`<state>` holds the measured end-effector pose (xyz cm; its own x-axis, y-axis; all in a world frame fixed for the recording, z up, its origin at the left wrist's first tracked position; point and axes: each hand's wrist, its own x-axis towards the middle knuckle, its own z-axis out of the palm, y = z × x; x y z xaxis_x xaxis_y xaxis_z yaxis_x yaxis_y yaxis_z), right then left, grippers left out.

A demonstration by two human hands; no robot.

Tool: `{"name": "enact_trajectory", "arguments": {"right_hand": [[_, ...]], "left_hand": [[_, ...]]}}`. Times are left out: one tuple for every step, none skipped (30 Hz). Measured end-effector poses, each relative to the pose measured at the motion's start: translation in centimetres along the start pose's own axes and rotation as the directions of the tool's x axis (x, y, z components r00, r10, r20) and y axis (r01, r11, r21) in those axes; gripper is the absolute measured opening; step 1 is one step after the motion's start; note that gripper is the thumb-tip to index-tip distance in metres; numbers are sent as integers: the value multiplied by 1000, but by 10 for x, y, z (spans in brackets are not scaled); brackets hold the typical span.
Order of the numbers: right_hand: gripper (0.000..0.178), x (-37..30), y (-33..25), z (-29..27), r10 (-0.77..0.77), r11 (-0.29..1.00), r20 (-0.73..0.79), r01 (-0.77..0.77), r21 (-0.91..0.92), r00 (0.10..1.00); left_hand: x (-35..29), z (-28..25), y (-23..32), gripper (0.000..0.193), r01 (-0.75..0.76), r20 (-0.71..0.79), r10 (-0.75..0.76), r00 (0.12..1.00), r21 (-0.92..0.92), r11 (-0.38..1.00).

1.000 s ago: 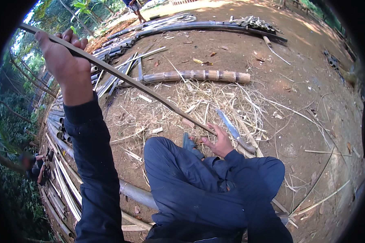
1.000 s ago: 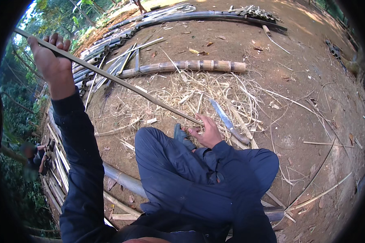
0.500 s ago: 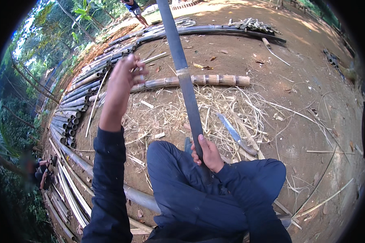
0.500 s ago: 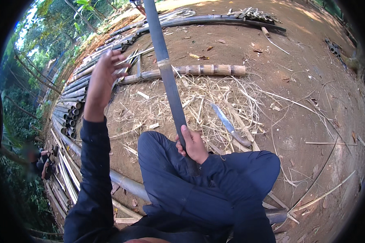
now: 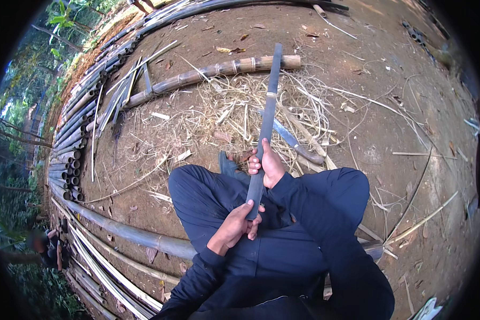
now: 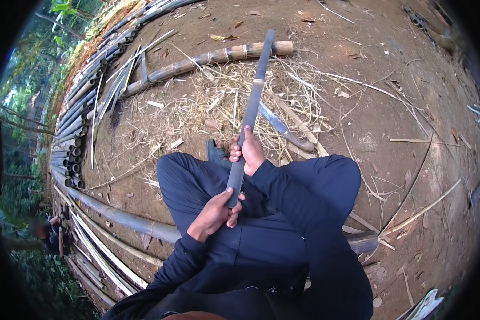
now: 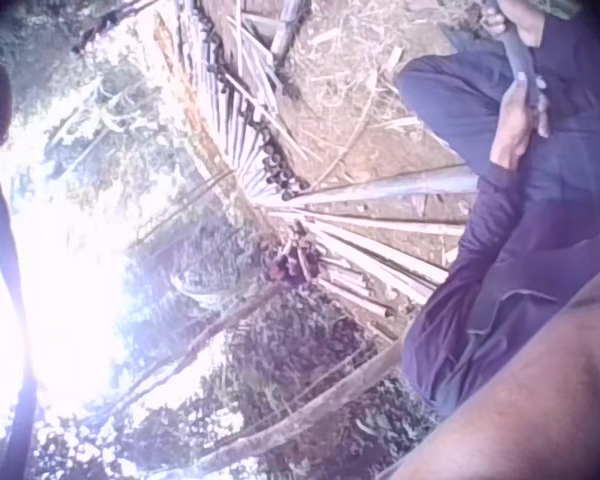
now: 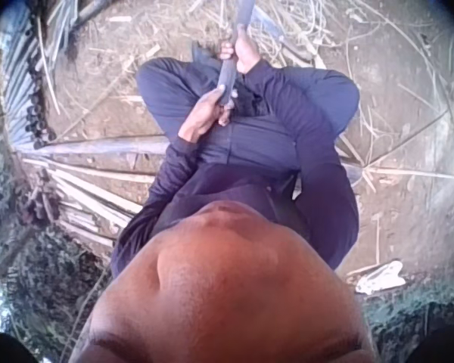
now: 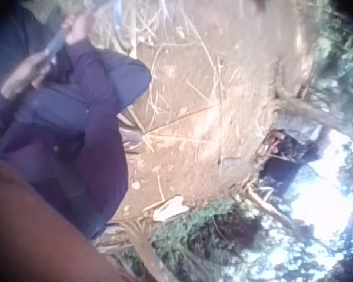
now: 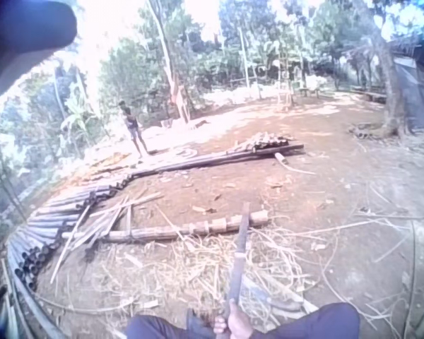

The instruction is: The person shaves a long strip of bamboo with a machete while sitting on the ground, periodically flipping the piece and moving excess shavings aside.

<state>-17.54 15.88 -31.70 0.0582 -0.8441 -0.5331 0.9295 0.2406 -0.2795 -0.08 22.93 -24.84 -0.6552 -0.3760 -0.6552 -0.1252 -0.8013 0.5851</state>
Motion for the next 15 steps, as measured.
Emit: {"name": "enact_trajectory", "arguments": {"right_hand": [[46, 1, 0, 0, -2, 1000, -4, 2, -25, 1000], [45, 3, 1, 0, 6, 1000, -13, -6, -22, 1000], [44, 4, 1, 0, -3, 999, -27, 2, -35, 1000], [44, 2, 0, 5, -12, 999, -39, 10, -45, 999], [44, 1, -1, 7, -21, 998, -52, 18, -54, 998], [43, 3, 0, 2, -48, 994, -34, 44, -100, 998], [42, 1, 1, 5, -94, 986, -53, 86, -144, 994], [41, -2, 2, 9, -140, 974, -70, 125, -188, 988], [40, -3, 2, 12, -187, 959, -85, 163, -232, 979], [34, -2, 3, 13, -231, 943, -101, 196, -270, 968], [32, -1, 4, 15, -253, 929, -112, 209, -307, 961], [30, -1, 4, 16, -275, 913, -122, 219, -344, 954], [28, -2, 3, 17, -298, 895, -132, 228, -382, 945], [27, -1, 3, 16, -297, 892, -112, 234, -387, 948], [25, 0, 4, 13, -296, 889, -91, 239, -392, 951]], "left_hand": [[2, 2, -1, 44, 8, -34, -8, 999, 12, 1000], [4, 3, -2, 42, 17, -67, -16, 998, 22, 1000], [5, 4, -3, 40, 27, -99, -23, 995, 32, 999], [3, 7, -1, 38, 13, -124, -9, 992, 38, 999], [3, 7, -2, 37, 0, -143, 11, 990, 72, 997], [3, 7, -3, 37, -13, -162, 30, 986, 106, 994], [3, 7, -3, 37, -28, -184, 54, 982, 142, 990], [2, 9, -2, 37, -35, -230, 90, 969, 230, 972], [1, 12, 0, 37, -38, -273, 130, 953, 316, 948], [0, 14, 0, 37, -36, -312, 173, 934, 400, 916], [1, 11, -3, 36, -79, -310, 259, 915, 493, 867], [4, 5, -8, 36, -115, -299, 343, 891, 580, 806], [5, 5, -8, 36, -147, -278, 422, 863, 660, 736], [4, 6, -7, 36, -131, -288, 452, 844, 707, 695], [2, 9, -6, 37, -112, -296, 482, 825, 751, 651]]}}
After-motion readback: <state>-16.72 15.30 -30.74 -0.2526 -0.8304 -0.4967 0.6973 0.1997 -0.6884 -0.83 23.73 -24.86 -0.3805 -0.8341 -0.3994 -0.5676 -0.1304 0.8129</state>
